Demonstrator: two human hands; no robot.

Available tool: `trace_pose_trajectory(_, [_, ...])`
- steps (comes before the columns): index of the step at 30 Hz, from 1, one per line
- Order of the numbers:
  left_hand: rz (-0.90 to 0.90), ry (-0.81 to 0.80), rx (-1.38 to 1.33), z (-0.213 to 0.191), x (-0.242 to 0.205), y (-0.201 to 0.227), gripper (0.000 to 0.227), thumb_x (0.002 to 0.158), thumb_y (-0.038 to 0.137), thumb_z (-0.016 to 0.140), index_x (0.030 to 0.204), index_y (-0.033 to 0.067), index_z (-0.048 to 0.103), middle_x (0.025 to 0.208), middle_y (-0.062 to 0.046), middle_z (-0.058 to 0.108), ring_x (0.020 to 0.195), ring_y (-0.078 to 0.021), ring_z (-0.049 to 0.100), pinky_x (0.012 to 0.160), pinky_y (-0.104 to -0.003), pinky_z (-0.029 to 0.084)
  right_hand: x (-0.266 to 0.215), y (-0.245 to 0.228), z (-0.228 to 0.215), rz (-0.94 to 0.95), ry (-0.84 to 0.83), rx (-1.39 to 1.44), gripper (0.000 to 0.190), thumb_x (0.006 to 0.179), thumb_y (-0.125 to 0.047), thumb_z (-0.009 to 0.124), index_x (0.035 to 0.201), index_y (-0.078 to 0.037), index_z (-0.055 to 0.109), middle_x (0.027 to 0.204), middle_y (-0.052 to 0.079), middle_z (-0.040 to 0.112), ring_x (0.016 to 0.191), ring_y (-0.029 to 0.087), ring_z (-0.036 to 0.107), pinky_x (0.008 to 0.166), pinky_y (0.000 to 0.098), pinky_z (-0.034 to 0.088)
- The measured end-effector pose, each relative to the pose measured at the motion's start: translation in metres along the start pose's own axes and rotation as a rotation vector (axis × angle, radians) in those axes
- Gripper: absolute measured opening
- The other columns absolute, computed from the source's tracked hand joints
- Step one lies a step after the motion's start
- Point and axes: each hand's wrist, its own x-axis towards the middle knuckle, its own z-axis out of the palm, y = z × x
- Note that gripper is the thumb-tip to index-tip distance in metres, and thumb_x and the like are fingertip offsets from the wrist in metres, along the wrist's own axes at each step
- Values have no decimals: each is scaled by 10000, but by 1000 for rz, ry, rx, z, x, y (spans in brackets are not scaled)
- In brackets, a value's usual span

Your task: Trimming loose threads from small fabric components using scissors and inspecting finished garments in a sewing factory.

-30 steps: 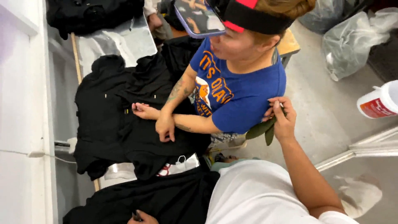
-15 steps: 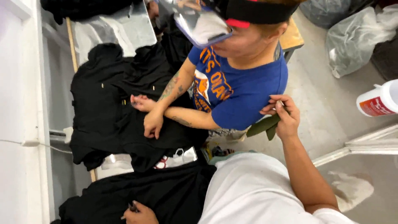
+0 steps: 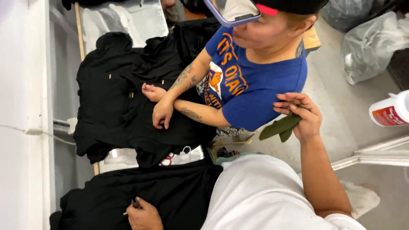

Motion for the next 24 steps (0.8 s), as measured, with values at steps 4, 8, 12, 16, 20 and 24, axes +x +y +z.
trace_pose_trajectory(4, [13,0,34,4,2,2,243,1056,349,762,1018,119,693,870,-105,704,837,-356,702,721,-500,524,11,-4,-10,9,-300,243,319,969,-19,523,1278,12,596,1393,347,575,1340,542,560,1155,671,470])
trace_pose_trajectory(8, [-25,-14,76,3,3,-5,273,1065,406,728,1041,135,716,868,-104,710,820,-362,700,709,-521,520,20,22,-28,62,-245,331,278,1006,-57,565,1273,5,610,1306,325,631,1237,495,633,1028,621,556])
trace_pose_trajectory(12, [-38,-22,15,3,3,0,266,1060,373,730,1042,108,707,885,-106,723,832,-369,703,701,-527,517,24,36,-44,41,-194,336,242,1032,-39,531,1245,46,609,924,312,692,1103,547,677,931,629,619])
trace_pose_trajectory(16, [-1,-30,-33,-3,4,3,271,1078,331,746,989,81,688,862,-129,700,832,-374,690,746,-514,515,21,26,-35,8,-248,363,226,1041,-21,481,1215,29,618,648,106,494,988,532,692,945,636,589])
trace_pose_trajectory(20, [-18,-36,-69,-6,3,3,294,1111,291,755,981,64,619,838,-147,643,802,-372,657,741,-499,504,17,22,-35,-27,-351,309,230,1050,-50,485,1217,8,632,628,57,462,950,511,703,968,597,584])
trace_pose_trajectory(24, [23,13,-128,0,2,-1,280,1103,240,782,1021,12,641,859,-205,629,809,-409,637,744,-504,493,21,30,-41,-10,-349,334,227,1017,-75,541,1201,17,637,620,68,449,885,539,697,889,577,598])
